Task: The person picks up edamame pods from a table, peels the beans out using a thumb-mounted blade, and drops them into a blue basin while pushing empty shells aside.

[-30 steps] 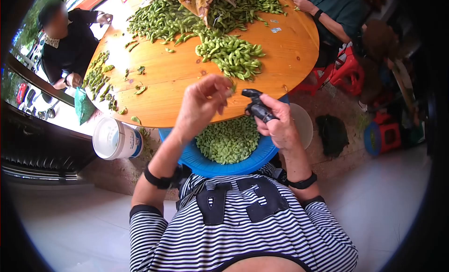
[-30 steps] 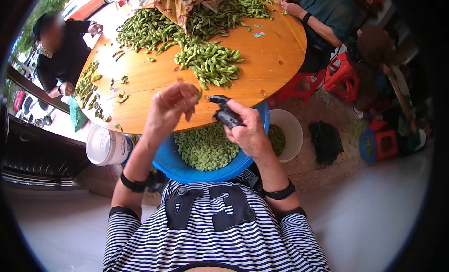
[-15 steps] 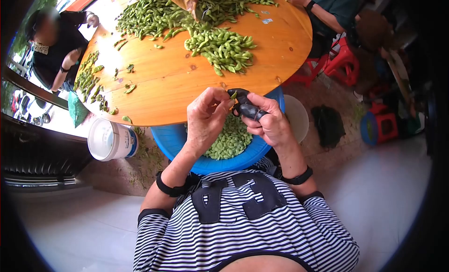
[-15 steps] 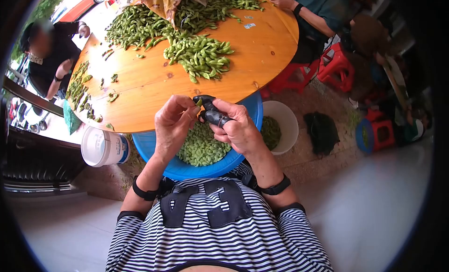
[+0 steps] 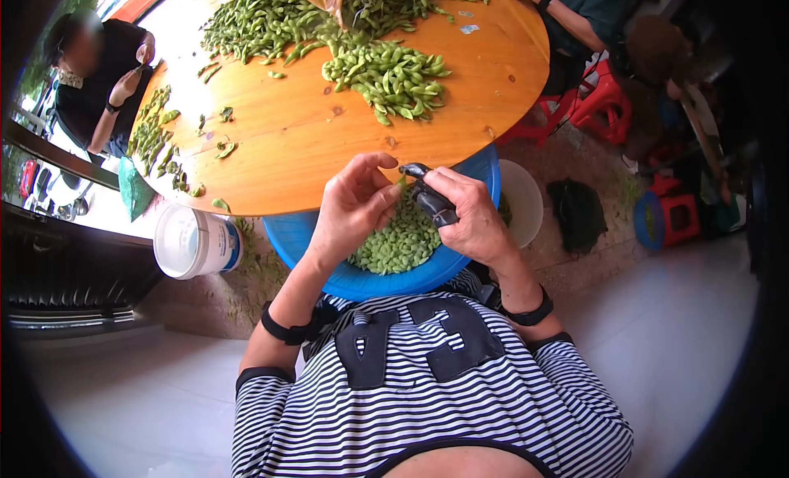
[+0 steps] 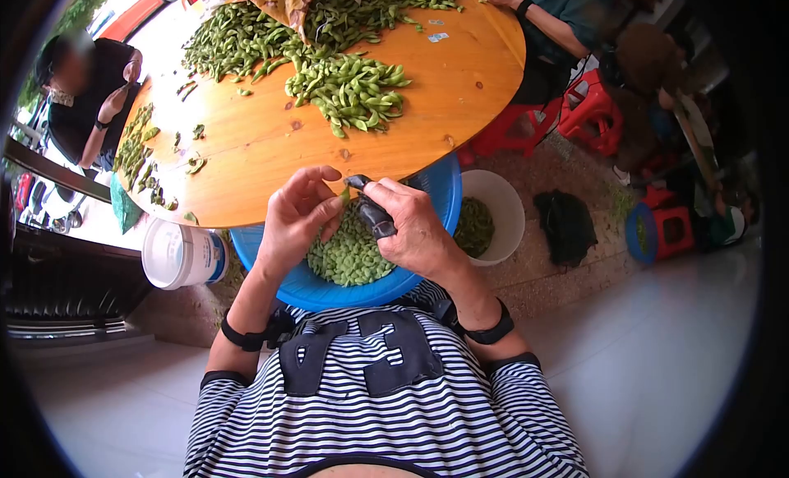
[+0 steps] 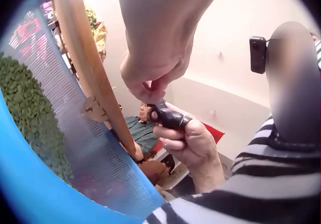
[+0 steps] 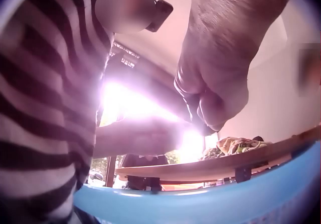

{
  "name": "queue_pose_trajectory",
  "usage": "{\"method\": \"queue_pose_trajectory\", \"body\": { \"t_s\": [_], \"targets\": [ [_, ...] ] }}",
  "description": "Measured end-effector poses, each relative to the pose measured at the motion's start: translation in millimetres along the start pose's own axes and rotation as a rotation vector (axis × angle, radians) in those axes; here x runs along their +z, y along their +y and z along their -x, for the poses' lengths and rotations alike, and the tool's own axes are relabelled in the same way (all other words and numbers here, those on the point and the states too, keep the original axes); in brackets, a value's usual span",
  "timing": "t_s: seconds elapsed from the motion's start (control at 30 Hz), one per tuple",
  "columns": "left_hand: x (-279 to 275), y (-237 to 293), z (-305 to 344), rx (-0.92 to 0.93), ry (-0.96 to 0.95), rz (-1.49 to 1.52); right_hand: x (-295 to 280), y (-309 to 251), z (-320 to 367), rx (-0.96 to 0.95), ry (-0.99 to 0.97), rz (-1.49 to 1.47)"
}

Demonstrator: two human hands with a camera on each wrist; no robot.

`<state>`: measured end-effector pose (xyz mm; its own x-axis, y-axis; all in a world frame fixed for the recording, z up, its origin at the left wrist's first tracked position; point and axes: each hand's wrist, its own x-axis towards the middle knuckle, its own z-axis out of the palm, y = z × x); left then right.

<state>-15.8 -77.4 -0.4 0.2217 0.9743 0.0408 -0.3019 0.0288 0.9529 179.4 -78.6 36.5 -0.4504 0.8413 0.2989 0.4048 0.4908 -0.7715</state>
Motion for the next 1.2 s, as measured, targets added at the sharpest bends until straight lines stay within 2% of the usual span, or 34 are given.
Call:
{"method": "queue_pose_trajectory", "body": {
  "t_s": [0.07, 0.1, 0.17, 0.2, 0.3, 0.37, 0.43, 0.5, 0.57, 0.6, 0.63, 0.67, 0.7, 0.77, 0.83, 0.87, 0.9, 0.93, 0.97, 1.0, 1.03, 1.07, 1.13, 1.2],
  "targets": [
    [-2, 5, 8, 0.167, 0.020, -0.583, -3, 2, 3, 0.037, 0.014, 0.063],
    [-5, 4, 11, 0.163, 0.022, -0.582, -6, 7, 6, 0.010, 0.062, 0.081],
    [-8, -1, 14, 0.567, -0.085, -0.991, -14, 6, 8, 0.101, 0.100, 0.071],
    [-7, -3, 19, 0.473, -0.109, -1.065, -16, 8, 10, 0.102, 0.098, 0.071],
    [-4, -14, 23, 0.474, -0.068, -1.065, -15, 16, 15, 0.163, 0.081, 0.066],
    [-4, -13, 21, 0.485, -0.075, -1.017, -6, 25, 19, 0.102, 0.086, 0.009],
    [-3, -4, 22, 0.158, 0.002, -0.798, -4, 19, 18, 0.155, 0.046, -0.020],
    [-5, -10, 17, 0.162, 0.027, -0.728, 0, 16, 15, 0.174, 0.015, -0.052],
    [-2, -12, 12, 0.074, 0.064, -0.230, 3, 13, 12, 0.199, -0.004, -0.136],
    [0, -5, 13, -0.086, 0.038, -0.097, 7, 16, 11, 0.167, 0.005, -0.347],
    [3, 1, 12, -0.081, 0.041, -0.100, 12, 15, 7, 0.129, 0.012, -0.558],
    [9, 5, 9, -0.087, -0.003, -0.034, 15, 9, 4, 0.303, 0.051, -0.627],
    [13, 7, 7, -0.091, -0.042, 0.030, 15, 7, 2, 0.292, 0.041, -0.632],
    [8, 14, -3, -0.028, -0.063, 0.058, 9, 8, -2, 0.393, 0.216, -0.496],
    [-15, 24, -21, 0.049, -0.198, -0.382, -11, 30, 6, 0.353, 0.334, -0.563],
    [-42, 22, -40, 0.098, -0.097, -0.667, -26, 31, 9, 0.325, 0.402, -0.320],
    [-73, 8, -67, 0.316, 0.044, -0.700, -42, 32, 14, 0.294, 0.471, -0.077],
    [-99, 17, -85, 0.348, 0.174, -1.008, -55, 44, 21, 0.286, 0.548, 0.135],
    [-130, 17, -111, 0.196, 0.322, -1.143, -66, 57, 28, 0.277, 0.622, 0.349],
    [-154, 20, -124, 0.324, 0.394, -1.228, -77, 61, 36, 0.342, 0.620, 0.417],
    [-161, 35, -132, 0.309, 0.441, -1.367, -85, 62, 43, 0.409, 0.617, 0.487],
    [-177, 36, -142, 0.312, 0.441, -1.338, -92, 60, 47, 0.475, 0.587, 0.487],
    [-203, 34, -162, 0.319, 0.449, -1.308, -93, 63, 49, 0.413, 0.610, 0.506],
    [-211, 34, -172, 0.413, 0.422, -1.517, -91, 66, 49, 0.311, 0.652, 0.538]
  ]
}}
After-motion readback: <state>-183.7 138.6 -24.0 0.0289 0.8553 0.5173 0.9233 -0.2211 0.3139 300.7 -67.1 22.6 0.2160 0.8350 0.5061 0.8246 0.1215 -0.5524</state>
